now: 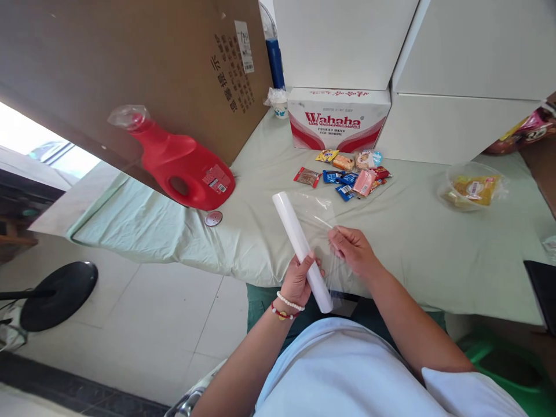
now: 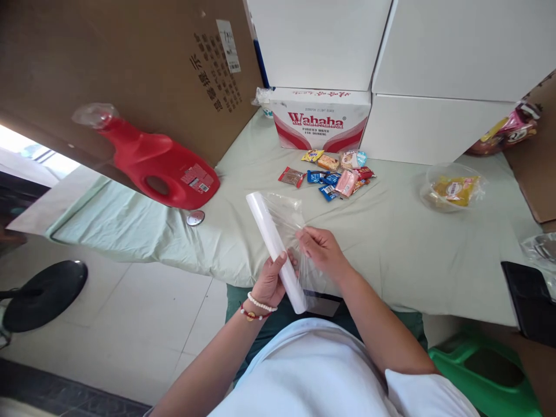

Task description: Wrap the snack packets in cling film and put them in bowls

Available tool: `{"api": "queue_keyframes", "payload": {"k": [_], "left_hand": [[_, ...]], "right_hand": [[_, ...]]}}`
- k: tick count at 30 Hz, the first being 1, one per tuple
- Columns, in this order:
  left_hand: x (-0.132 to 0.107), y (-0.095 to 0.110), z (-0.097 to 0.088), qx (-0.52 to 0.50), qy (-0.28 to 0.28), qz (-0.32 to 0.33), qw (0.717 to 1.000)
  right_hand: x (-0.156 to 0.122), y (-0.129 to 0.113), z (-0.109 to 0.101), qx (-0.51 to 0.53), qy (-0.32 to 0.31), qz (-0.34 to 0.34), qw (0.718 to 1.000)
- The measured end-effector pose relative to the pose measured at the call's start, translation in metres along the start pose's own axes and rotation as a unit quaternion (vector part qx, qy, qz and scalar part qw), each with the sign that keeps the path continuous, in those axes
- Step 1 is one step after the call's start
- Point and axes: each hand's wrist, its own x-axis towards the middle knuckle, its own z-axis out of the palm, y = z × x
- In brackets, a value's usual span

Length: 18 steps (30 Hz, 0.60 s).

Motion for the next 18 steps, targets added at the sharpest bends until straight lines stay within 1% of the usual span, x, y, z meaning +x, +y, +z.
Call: {"api": "queue_keyframes", "payload": {"k": [3, 6, 9, 12, 13, 15, 17, 18], "left_hand": [[0.001, 0.008, -0.003, 0.066, 0.005, 0.004, 0.998], [0.003, 0.016, -0.003, 0.102, -0.005, 0.002, 0.995], [0.004, 0.028, -0.002, 0.100, -0.010, -0.021, 0.995], [0.005, 0.042, -0.003, 0.079, -0.015, -0.032, 0.996], [0.005, 0.047, -0.004, 0.089, -0.013, -0.023, 0.996], [0.009, 0.057, -0.010, 0.144, 0.002, 0.013, 0.989], [0.017, 0.066, -0.019, 0.233, 0.038, 0.063, 0.970], [0.022, 0.071, -0.024, 0.284, 0.061, 0.088, 0.953]], "right_hand": [[-0.004, 0.003, -0.021, -0.002, 0.034, -0.007, 0.999], [-0.003, 0.010, -0.038, -0.010, 0.083, 0.017, 0.996], [0.003, 0.021, -0.048, -0.024, 0.116, 0.052, 0.992], [0.015, 0.032, -0.052, -0.032, 0.110, 0.078, 0.990], [0.020, 0.036, -0.052, -0.039, 0.104, 0.084, 0.990], [0.032, 0.044, -0.049, -0.070, 0.091, 0.092, 0.989], [0.047, 0.051, -0.043, -0.132, 0.074, 0.095, 0.984], [0.055, 0.055, -0.038, -0.171, 0.062, 0.094, 0.979]]}}
